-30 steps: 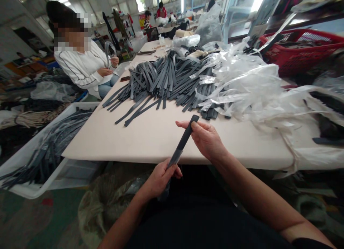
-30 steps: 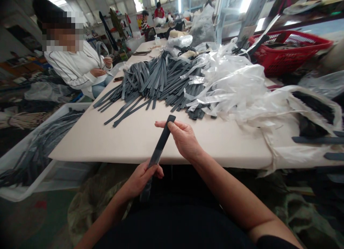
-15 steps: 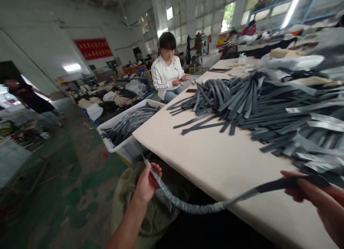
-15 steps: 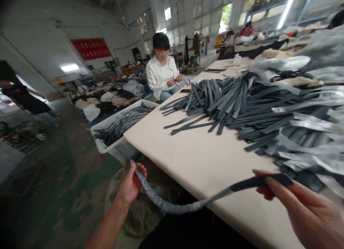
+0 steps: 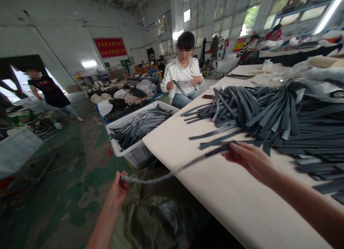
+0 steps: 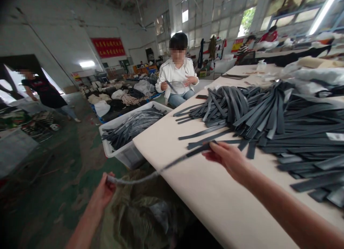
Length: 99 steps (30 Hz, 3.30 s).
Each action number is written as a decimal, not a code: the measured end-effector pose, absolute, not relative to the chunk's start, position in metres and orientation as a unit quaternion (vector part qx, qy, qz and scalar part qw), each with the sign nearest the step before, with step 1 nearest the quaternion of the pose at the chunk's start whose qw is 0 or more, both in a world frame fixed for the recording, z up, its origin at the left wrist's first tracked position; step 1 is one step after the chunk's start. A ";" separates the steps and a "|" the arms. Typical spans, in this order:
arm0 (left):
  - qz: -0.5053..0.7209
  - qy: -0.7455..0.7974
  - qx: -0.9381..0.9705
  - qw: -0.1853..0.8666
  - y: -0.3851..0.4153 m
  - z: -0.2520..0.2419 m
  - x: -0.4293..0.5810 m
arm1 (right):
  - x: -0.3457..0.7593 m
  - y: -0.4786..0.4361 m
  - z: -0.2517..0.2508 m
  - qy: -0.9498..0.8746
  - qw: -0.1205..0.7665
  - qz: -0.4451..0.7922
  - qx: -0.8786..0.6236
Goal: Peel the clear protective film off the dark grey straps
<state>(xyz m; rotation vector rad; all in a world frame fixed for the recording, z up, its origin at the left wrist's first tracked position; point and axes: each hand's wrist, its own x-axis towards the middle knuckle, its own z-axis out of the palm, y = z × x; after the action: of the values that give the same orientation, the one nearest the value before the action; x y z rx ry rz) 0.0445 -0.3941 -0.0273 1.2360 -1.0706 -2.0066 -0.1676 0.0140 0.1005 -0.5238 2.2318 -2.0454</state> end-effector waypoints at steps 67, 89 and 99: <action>-0.123 -0.870 -0.458 -0.136 -0.056 0.142 -0.051 | -0.064 0.134 0.013 0.849 -0.122 -0.319 -0.403; -0.297 -0.786 -0.529 -0.115 0.183 0.078 -0.274 | -0.074 0.141 -0.011 0.860 -0.056 -0.319 -0.395; -0.657 -0.745 0.032 0.112 -0.093 0.133 -0.316 | -0.081 0.150 -0.002 0.811 -0.008 -0.517 -0.274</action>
<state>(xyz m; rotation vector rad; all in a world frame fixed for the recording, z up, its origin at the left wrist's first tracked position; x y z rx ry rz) -0.3162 -0.0926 0.1329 0.0942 -2.1856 -1.9290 -0.0813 0.1496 -0.0019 -0.8664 2.5605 -1.6307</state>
